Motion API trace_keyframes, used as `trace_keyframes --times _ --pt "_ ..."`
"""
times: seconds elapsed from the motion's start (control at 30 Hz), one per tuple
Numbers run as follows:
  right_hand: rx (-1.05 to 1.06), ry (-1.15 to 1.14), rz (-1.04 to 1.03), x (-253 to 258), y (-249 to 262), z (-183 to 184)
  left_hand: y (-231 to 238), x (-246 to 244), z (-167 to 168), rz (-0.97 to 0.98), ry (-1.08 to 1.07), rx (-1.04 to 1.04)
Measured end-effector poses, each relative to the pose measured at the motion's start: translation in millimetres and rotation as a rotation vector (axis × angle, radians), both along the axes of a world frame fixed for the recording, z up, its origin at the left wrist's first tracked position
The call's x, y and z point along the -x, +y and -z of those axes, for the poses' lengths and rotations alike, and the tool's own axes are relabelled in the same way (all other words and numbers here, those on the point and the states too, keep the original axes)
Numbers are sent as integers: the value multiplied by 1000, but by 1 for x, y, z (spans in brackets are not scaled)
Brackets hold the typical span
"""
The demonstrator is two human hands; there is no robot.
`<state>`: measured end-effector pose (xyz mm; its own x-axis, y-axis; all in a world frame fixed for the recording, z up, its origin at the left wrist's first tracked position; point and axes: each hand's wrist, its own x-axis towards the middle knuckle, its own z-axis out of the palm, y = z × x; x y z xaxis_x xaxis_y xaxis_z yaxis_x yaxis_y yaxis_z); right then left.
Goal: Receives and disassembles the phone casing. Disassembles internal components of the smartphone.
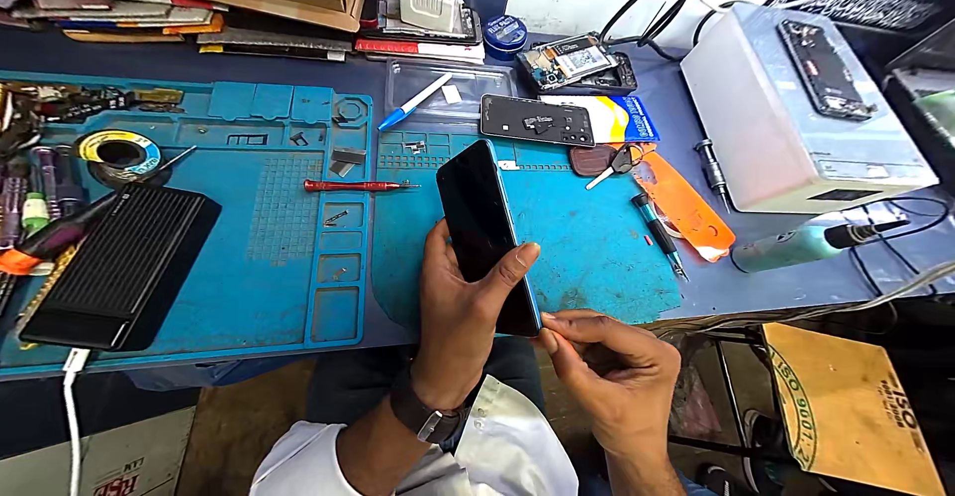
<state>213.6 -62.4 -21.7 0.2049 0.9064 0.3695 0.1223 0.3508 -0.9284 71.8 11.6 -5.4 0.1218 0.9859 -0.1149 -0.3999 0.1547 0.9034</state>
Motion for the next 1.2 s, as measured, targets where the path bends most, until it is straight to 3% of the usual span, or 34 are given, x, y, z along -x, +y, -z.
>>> trace_keyframes --times 0.57,1.0,1.2 --pt "219 68 -139 -15 5 -11 -1 -5 5 -23 133 -68" --pt "100 -42 -34 -8 18 -10 0 -3 11 -16 112 -128" --pt "52 -104 10 -7 45 -25 -3 -5 16 19 170 -199"
